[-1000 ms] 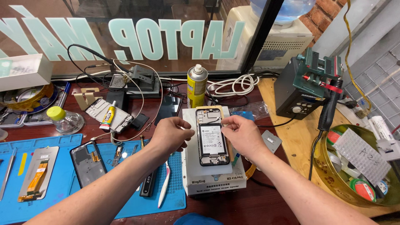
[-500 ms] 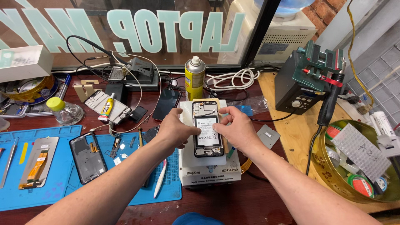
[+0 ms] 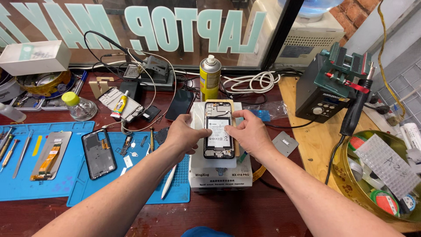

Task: The person repairs a smartphone by connecting internal ribbon cables, applying adhesive to a component, and reattaching parts. They handle the phone chassis, battery, and small connectors while working at a cluttered repair bench.

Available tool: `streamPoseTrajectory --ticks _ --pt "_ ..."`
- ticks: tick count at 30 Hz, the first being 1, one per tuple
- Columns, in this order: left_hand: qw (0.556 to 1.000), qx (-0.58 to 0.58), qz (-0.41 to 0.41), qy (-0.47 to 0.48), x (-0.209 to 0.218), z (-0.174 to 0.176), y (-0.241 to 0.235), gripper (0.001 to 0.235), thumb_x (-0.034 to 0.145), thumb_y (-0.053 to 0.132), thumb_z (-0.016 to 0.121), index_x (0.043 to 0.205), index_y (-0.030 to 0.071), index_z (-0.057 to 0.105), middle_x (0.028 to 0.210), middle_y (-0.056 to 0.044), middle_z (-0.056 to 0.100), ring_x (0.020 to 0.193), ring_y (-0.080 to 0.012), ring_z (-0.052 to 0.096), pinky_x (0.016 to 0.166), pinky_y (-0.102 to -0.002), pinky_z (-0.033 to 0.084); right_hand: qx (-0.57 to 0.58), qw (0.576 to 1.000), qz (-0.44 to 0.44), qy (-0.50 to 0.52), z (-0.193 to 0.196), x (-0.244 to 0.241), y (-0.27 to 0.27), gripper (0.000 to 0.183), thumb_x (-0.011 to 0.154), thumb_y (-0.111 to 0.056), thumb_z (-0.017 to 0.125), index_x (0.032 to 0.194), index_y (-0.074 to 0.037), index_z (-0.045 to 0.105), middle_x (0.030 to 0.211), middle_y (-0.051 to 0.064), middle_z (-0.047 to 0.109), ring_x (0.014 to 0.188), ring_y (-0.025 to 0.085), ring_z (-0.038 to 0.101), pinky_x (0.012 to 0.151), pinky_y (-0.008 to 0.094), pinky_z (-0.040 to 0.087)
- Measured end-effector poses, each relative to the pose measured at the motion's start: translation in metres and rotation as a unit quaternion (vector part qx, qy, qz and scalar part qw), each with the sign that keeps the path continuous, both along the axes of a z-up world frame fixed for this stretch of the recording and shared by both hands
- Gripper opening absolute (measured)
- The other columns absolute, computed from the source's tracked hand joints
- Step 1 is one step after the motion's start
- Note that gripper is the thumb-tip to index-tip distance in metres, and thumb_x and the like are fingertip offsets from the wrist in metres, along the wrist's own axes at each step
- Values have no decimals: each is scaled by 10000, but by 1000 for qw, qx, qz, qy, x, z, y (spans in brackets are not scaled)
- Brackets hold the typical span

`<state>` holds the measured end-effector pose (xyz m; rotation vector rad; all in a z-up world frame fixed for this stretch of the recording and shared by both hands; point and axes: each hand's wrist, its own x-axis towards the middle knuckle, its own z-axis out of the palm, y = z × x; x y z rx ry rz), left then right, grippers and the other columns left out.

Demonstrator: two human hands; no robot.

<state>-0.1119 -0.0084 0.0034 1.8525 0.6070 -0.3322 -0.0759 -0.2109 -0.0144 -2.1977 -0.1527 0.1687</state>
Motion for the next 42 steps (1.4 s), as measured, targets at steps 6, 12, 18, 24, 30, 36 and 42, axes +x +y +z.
streamPoseTrajectory --ticks 6,12,18,24,30,36,42 --pt "999 39 -18 -25 0 5 -4 914 730 214 869 1502 38 413 964 -140 723 691 -196 693 549 -354 593 3 1000 14 -17 0 1 -1 524 789 -262 800 1242 -62 630 649 29 680 619 126 636 612 310 517" --pt "999 28 -41 8 1 13 -9 856 753 156 842 1491 45 422 981 -176 731 727 -223 715 578 -361 618 -37 999 13 -11 8 -1 4 510 808 -274 777 1247 -67 621 684 46 705 659 152 675 661 327 546" --pt "999 22 -21 10 0 13 -10 486 848 83 736 1308 -27 622 1037 -185 745 781 -245 767 612 -346 644 -114 992 -61 -1 16 -8 14 361 848 -285 703 1129 -59 718 908 87 794 852 213 766 818 353 579" --pt "1000 14 -5 -15 3 9 -11 291 832 14 701 1118 -18 744 984 -183 780 750 -237 777 604 -341 653 -145 985 -94 28 21 -1 25 279 781 -249 746 971 -56 812 903 135 796 850 249 768 821 359 580" --pt "999 7 -17 -38 12 4 -10 265 828 -5 689 1081 -36 759 944 -184 774 714 -249 779 595 -347 657 -110 983 -130 61 21 7 27 269 757 -237 756 954 -66 821 845 131 801 784 255 775 767 375 595" --pt "996 44 -47 -68 6 8 -4 335 817 47 715 1145 -16 734 890 -166 765 687 -239 761 589 -347 625 -155 981 -113 36 14 4 24 362 744 -287 806 1051 -96 784 890 88 801 807 213 769 764 360 592" --pt "993 59 -56 -85 -1 10 -3 523 798 55 713 1315 110 657 903 -163 771 690 -224 755 655 -365 597 -164 980 -101 42 18 9 24 390 711 -280 842 1041 -81 785 913 90 800 839 205 777 782 356 602"
